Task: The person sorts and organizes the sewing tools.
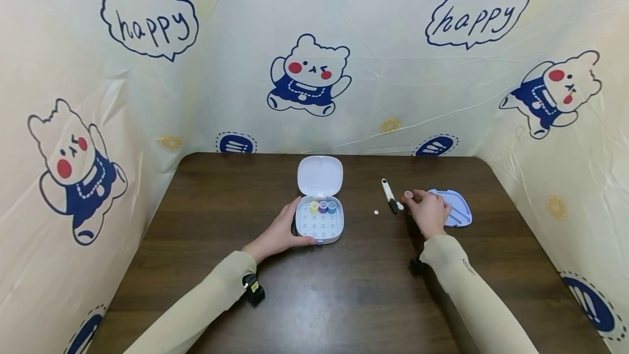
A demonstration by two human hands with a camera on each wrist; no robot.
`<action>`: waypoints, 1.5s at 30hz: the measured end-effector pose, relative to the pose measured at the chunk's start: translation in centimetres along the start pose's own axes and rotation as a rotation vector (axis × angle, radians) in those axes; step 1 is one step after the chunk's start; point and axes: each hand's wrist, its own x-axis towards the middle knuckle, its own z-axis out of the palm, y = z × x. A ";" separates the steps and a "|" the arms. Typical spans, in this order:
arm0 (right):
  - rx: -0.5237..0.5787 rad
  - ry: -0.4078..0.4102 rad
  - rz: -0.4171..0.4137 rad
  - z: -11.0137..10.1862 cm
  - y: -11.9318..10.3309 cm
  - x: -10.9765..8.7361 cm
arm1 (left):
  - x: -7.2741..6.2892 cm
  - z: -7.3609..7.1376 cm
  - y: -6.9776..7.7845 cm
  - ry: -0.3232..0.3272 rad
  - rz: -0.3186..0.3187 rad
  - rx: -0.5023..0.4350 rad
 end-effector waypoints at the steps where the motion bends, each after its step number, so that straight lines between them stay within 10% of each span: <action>1: 0.000 0.003 -0.001 0.1 0.0 0.1 | 0.0 0.0 0.0 0.000 -0.001 0.000; 45: 0.017 -0.009 -0.031 -0.2 -0.3 -0.3 | -0.2 -0.2 0.4 -0.017 -0.021 -0.004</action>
